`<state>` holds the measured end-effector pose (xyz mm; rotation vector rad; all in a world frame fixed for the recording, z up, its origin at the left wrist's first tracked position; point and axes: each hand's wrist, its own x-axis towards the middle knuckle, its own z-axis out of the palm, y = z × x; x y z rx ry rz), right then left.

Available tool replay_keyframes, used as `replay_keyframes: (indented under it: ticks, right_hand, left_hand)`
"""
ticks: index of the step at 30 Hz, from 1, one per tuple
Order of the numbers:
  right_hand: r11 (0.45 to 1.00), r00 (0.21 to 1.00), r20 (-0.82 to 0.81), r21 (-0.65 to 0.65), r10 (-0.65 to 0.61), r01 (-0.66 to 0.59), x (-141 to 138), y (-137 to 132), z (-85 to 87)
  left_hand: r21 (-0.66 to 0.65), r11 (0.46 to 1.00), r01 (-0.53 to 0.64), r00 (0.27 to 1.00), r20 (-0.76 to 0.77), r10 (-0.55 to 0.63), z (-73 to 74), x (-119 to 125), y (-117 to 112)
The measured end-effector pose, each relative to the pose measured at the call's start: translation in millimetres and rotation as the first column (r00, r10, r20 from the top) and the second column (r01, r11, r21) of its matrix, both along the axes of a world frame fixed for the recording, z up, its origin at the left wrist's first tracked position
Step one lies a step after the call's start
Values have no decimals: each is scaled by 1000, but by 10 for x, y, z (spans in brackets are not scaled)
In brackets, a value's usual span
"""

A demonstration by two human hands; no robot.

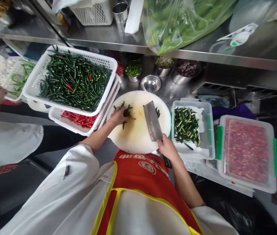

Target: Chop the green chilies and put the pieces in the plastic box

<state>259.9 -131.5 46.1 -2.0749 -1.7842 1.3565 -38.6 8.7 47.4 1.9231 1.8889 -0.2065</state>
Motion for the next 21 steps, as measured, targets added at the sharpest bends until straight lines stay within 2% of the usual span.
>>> replay_keyframes:
  ticks: [5,7,9,13,18,21]
  right_hand:
    - [991,986,121,55,115,-123,-15,-76,123]
    - [987,979,143,46,148,-156,-9,-135,173]
    - [984,972,157,21,172,-177,-1,-194,209]
    - [978,964,170,6,205,-209,11,-269,244]
    - [976,959,184,-7,216,-218,24,-274,267]
    - [973,953,200,-7,227,-230,60,-261,303]
  left_hand:
    - [87,991,99,987,-132,-87,196,88,-97]
    - [146,976,163,975,-175,-137,206,138,-148]
    - [183,947,263,956,-183,-230,140,194,-187]
    - [180,863,472,880,-155,-449,-93,306,-193]
    - [240,810,535,839,-32,-544,-231,519,-178]
    - [268,760,592,776,67,-627,-290,690,-265]
